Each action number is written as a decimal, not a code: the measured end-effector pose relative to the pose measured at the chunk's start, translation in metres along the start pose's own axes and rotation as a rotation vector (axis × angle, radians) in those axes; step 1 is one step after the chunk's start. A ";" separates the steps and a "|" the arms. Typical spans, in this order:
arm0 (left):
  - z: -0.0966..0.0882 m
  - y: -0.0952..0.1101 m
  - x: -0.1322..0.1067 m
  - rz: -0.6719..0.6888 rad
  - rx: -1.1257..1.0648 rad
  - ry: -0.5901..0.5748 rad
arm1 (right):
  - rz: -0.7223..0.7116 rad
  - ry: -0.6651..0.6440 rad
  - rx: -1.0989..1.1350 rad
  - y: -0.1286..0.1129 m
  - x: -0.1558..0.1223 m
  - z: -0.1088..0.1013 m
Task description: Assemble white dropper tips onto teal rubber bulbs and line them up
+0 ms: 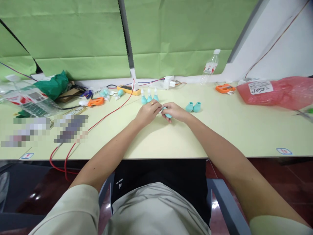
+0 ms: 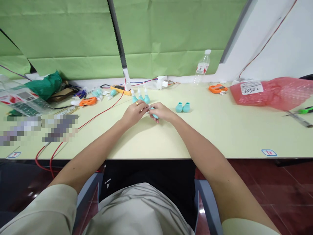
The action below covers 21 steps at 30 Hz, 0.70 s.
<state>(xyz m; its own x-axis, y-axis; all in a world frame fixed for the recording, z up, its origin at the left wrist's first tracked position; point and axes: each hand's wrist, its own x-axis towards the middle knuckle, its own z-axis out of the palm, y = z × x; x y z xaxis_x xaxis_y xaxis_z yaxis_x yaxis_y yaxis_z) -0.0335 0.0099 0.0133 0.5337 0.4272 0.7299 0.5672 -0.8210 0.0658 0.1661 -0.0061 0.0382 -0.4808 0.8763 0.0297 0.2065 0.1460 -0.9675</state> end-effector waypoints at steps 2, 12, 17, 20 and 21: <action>0.000 0.001 0.000 -0.007 0.005 0.003 | -0.004 -0.003 0.006 0.000 0.000 0.000; 0.003 -0.001 -0.005 0.007 0.119 0.013 | -0.026 -0.022 0.048 -0.001 0.000 0.000; 0.003 -0.002 -0.005 0.029 0.153 0.010 | -0.012 -0.030 0.069 -0.002 0.000 0.000; 0.001 0.001 -0.002 0.018 0.110 -0.024 | 0.001 -0.016 0.030 0.000 0.000 0.000; 0.000 0.001 0.000 0.010 0.086 -0.042 | 0.005 -0.007 0.005 0.001 0.000 0.000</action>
<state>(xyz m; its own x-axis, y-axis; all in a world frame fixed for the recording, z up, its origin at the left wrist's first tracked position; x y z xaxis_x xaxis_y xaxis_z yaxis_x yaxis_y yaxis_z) -0.0329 0.0086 0.0130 0.5644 0.4357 0.7011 0.6123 -0.7907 -0.0015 0.1661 -0.0057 0.0373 -0.4857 0.8738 0.0227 0.2046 0.1389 -0.9689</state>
